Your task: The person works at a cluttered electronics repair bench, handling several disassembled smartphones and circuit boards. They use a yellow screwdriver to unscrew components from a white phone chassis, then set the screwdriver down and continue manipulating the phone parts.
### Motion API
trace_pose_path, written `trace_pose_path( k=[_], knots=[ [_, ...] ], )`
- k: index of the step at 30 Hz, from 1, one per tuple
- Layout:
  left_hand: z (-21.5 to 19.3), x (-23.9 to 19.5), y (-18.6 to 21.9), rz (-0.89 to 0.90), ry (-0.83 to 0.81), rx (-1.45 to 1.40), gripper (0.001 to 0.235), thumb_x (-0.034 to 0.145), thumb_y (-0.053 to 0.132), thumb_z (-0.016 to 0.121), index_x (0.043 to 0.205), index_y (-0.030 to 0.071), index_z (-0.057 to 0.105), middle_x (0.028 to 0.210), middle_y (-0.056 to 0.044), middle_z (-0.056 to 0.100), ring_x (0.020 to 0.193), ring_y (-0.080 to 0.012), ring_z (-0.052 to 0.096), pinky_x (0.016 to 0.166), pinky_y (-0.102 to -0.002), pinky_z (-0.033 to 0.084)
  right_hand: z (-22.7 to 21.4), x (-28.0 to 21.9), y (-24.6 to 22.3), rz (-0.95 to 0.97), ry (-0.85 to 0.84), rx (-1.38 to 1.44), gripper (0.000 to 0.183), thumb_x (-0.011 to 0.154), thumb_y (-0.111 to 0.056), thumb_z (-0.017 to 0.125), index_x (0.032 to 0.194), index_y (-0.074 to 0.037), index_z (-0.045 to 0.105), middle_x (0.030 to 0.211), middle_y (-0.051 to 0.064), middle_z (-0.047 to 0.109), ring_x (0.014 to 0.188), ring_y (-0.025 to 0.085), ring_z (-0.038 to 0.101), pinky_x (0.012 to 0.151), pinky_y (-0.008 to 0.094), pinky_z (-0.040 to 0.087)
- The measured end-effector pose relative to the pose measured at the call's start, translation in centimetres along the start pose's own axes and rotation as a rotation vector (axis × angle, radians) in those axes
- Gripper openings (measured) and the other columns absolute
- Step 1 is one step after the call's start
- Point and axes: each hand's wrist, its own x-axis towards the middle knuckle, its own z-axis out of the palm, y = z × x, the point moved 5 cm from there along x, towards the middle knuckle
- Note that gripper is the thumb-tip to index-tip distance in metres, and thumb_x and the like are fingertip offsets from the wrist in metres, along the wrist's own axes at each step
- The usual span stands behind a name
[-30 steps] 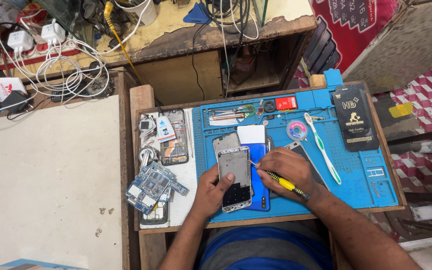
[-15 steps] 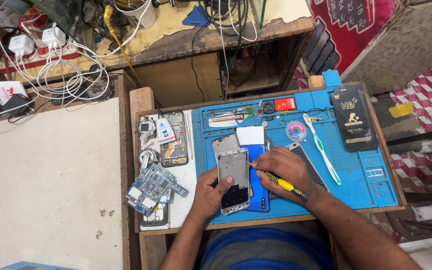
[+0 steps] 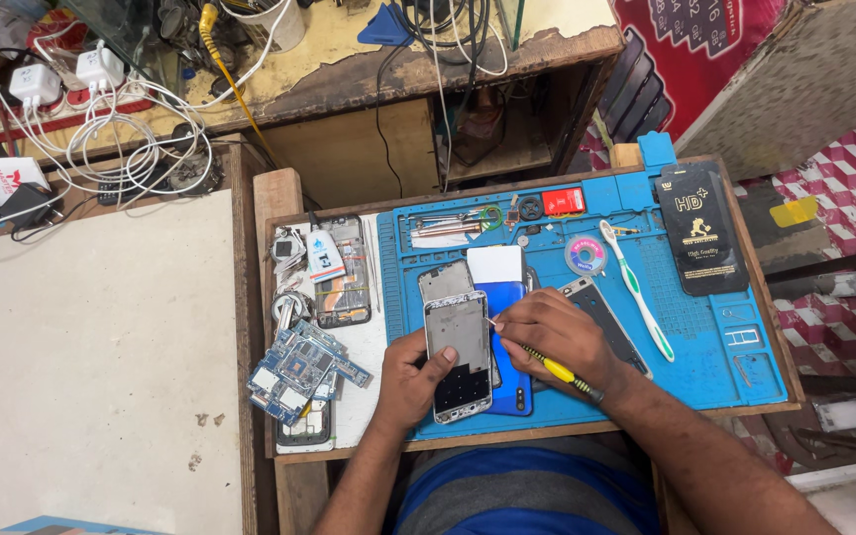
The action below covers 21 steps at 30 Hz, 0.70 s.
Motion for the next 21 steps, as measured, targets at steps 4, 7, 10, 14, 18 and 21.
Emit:
trace_pose_path(
  k=[4, 7, 10, 14, 18, 21],
  knots=[
    [0.3, -0.1, 0.4, 0.021, -0.052, -0.079, 0.048, 0.095, 0.034, 0.067, 0.127, -0.002, 0.065, 0.11, -0.013, 0.076, 0.102, -0.0184, 0.072, 0.09, -0.033, 0.058, -0.3, 0.1, -0.4, -0.023, 0.014, 0.014, 0.025, 0.082, 0.003, 0.078, 0.103, -0.003, 0.065, 0.102, 0.011, 0.071, 0.094, 0.025, 0.072, 0.083, 0.041, 0.058],
    [0.7, -0.1, 0.5, 0.035, -0.115, -0.111, 0.052, 0.097, 0.032, 0.068, 0.134, -0.002, 0.06, 0.121, -0.014, 0.071, 0.112, -0.0193, 0.068, 0.099, -0.034, 0.055, -0.3, 0.2, -0.5, -0.033, 0.012, 0.042, 0.023, 0.082, 0.004, 0.077, 0.101, -0.003, 0.065, 0.1, 0.011, 0.071, 0.093, 0.026, 0.073, 0.083, 0.041, 0.059],
    [0.7, -0.1, 0.5, 0.019, -0.105, -0.13, 0.051, 0.097, 0.03, 0.067, 0.135, -0.002, 0.058, 0.122, -0.014, 0.071, 0.113, -0.0199, 0.067, 0.1, -0.035, 0.054, -0.1, 0.2, -0.6, -0.05, -0.022, 0.071, 0.022, 0.082, 0.003, 0.076, 0.101, -0.002, 0.065, 0.1, 0.011, 0.071, 0.093, 0.025, 0.073, 0.083, 0.041, 0.059],
    [0.9, 0.0, 0.8, -0.015, -0.112, -0.234, 0.049, 0.098, 0.027, 0.066, 0.135, -0.004, 0.055, 0.12, -0.015, 0.071, 0.112, -0.022, 0.069, 0.099, -0.036, 0.055, 0.0, 0.3, -0.6, -0.035, -0.018, 0.075, 0.022, 0.083, 0.002, 0.076, 0.102, -0.003, 0.066, 0.099, 0.011, 0.072, 0.093, 0.024, 0.074, 0.083, 0.04, 0.06],
    [1.5, 0.0, 0.7, -0.059, -0.165, -0.33, 0.048, 0.097, 0.023, 0.064, 0.135, -0.001, 0.05, 0.114, -0.017, 0.073, 0.106, -0.0247, 0.072, 0.095, -0.038, 0.058, 0.0, 0.2, -0.4, -0.026, 0.002, 0.072, 0.022, 0.083, 0.0, 0.077, 0.101, -0.003, 0.066, 0.1, 0.011, 0.073, 0.094, 0.024, 0.074, 0.082, 0.039, 0.06],
    [1.5, -0.1, 0.3, -0.057, -0.19, -0.308, 0.046, 0.1, 0.022, 0.063, 0.136, -0.003, 0.05, 0.113, -0.019, 0.073, 0.106, -0.0249, 0.072, 0.095, -0.037, 0.058, 0.0, 0.1, -0.3, -0.023, -0.002, 0.078, 0.022, 0.083, 0.001, 0.078, 0.101, -0.003, 0.066, 0.101, 0.011, 0.073, 0.095, 0.024, 0.075, 0.082, 0.038, 0.06]
  ],
)
